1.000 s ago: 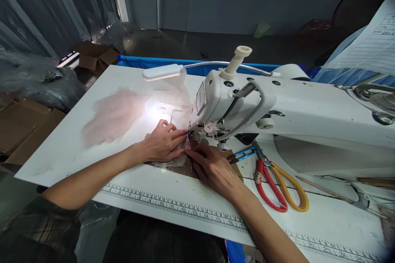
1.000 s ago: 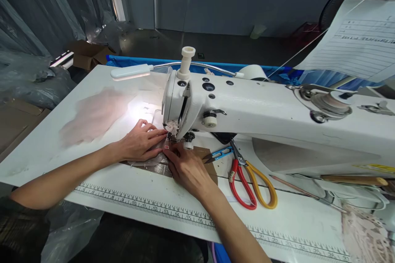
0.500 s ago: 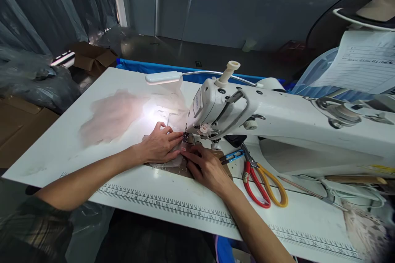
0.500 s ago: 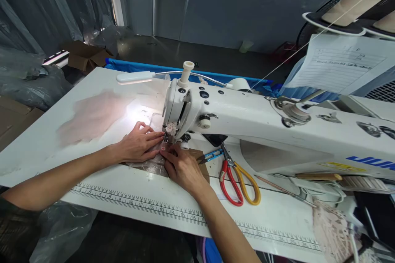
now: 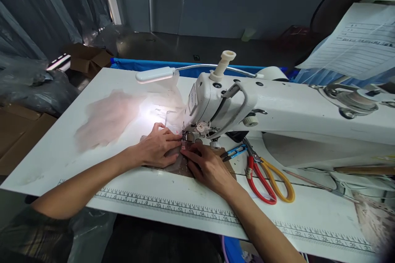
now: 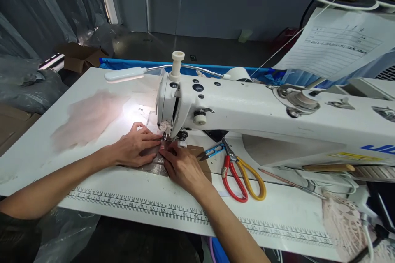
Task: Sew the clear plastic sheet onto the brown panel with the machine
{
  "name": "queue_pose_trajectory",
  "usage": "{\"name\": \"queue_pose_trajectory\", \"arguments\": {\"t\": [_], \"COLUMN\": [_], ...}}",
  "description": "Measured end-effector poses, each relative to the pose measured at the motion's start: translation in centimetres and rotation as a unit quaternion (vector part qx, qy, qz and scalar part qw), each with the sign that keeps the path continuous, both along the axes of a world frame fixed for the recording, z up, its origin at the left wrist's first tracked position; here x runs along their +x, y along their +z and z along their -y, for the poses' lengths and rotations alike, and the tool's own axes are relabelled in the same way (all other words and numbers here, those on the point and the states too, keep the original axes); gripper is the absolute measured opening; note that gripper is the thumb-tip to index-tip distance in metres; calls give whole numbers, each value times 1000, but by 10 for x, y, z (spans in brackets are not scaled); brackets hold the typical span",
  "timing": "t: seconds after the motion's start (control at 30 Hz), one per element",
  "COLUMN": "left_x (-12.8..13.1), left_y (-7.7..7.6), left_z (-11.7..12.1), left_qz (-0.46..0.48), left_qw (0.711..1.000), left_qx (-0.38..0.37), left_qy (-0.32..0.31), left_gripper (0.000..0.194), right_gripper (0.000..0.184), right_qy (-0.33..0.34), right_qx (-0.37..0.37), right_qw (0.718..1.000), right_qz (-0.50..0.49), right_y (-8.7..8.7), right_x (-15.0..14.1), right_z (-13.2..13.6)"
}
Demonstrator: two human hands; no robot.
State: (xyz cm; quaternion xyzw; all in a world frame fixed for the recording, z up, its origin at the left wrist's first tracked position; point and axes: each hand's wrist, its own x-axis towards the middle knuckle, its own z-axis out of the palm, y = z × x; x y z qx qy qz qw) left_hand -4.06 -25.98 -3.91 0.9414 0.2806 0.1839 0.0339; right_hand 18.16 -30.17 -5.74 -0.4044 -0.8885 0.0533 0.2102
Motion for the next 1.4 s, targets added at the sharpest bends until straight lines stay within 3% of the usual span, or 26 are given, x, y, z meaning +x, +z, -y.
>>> {"name": "queue_pose_trajectory", "arguments": {"t": [0.13,0.4,0.63,0.8,0.93,1.1,1.23,1.4], "left_x": [-2,2,9,6,0,-1,-1,3], "left_y": [3,-6,-12,-3,4,-1,-5,-7], "left_z": [1,-2,3,4,2,3,4,5], "left_qz": [-34,-36,-29,-5,25,35,15,45], "left_qw": [999,997,990,980,985,996,998,998], "left_qx": [5,62,100,149,155,40,9,39], "left_qy": [-11,11,93,129,73,-67,-56,-29], "left_gripper": [37,36,37,35,21,20,18,22], "right_gripper": [32,35,37,36,28,26,24,19], "right_qy": [-4,-19,-34,-97,-141,-155,-132,-136], "right_qx": [-10,-12,-25,-58,-47,-82,-138,-175], "right_qw": [1000,1000,999,989,984,981,979,974], "right_qz": [-5,3,-19,-96,-101,-80,-66,-42], "right_y": [-2,-1,-1,3,6,8,17,19], "right_x": [-1,-3,-3,4,7,7,11,12], "right_z": [1,0,0,-5,-8,-11,-21,-31]}}
